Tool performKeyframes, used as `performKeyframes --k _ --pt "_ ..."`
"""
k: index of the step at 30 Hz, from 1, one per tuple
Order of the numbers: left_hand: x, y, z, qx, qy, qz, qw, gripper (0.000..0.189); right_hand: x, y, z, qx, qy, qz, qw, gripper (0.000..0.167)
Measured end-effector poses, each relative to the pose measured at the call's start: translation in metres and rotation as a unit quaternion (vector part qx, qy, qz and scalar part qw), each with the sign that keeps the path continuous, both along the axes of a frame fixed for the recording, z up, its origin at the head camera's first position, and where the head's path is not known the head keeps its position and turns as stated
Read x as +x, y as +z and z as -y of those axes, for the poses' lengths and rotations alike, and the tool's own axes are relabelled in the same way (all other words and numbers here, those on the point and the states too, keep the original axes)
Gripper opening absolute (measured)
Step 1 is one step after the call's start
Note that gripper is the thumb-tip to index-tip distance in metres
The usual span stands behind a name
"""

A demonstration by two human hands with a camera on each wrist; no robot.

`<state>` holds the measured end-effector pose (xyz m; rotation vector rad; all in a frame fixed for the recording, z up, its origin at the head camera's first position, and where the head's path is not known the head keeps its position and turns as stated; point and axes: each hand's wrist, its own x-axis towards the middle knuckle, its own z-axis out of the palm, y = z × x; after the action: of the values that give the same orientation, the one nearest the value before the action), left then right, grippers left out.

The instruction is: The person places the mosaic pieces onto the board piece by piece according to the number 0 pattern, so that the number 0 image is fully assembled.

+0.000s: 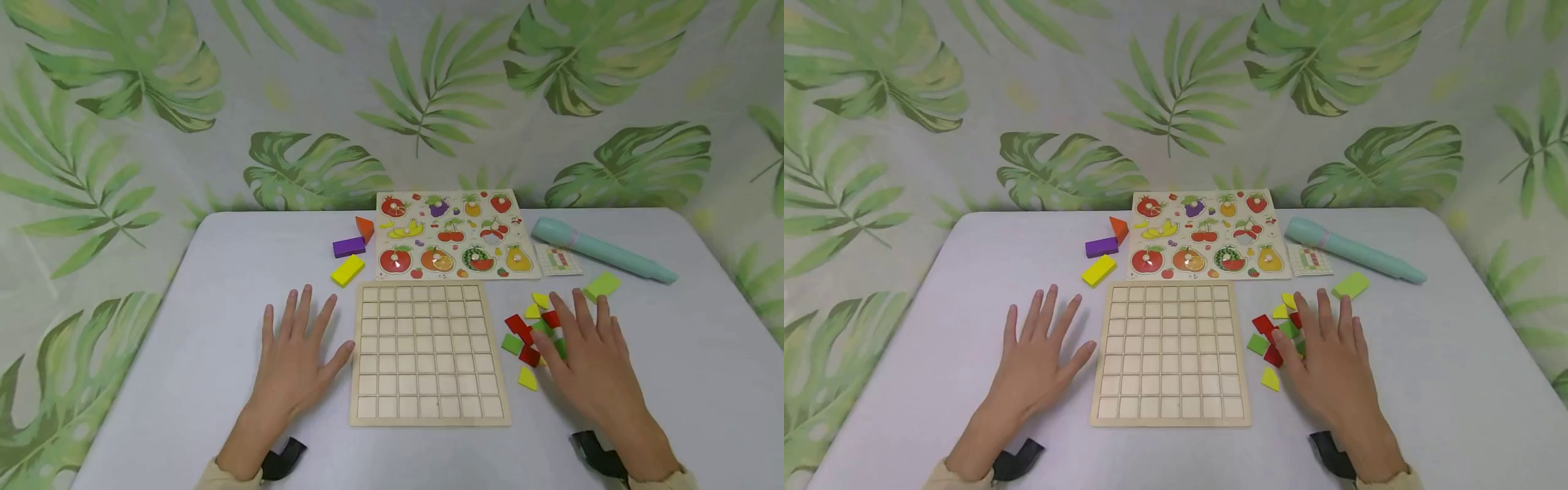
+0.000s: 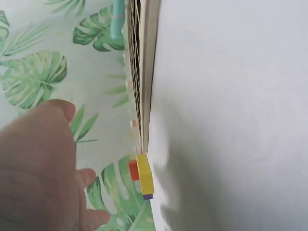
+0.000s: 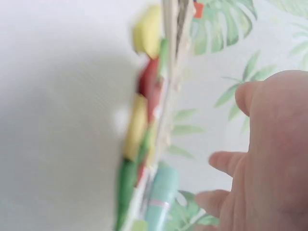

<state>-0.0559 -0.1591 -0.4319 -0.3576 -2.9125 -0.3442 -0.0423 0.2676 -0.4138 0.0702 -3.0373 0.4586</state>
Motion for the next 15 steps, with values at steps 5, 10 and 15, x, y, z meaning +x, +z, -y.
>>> performKeyframes --k 5,10,15 --pt "-0.02 0.005 0.003 0.084 -0.041 0.054 0.9942 0.074 -0.016 0.017 -0.009 -0.022 0.016 -0.001 0.9996 0.074" --pt "-0.039 -0.003 0.001 0.184 -0.066 0.084 0.9771 0.07 -0.036 0.025 -0.011 -0.039 0.024 0.001 0.999 0.068" --pt "-0.049 -0.009 -0.002 0.251 -0.106 0.096 0.9573 0.064 -0.056 0.028 -0.018 -0.058 0.027 0.044 0.997 0.063"
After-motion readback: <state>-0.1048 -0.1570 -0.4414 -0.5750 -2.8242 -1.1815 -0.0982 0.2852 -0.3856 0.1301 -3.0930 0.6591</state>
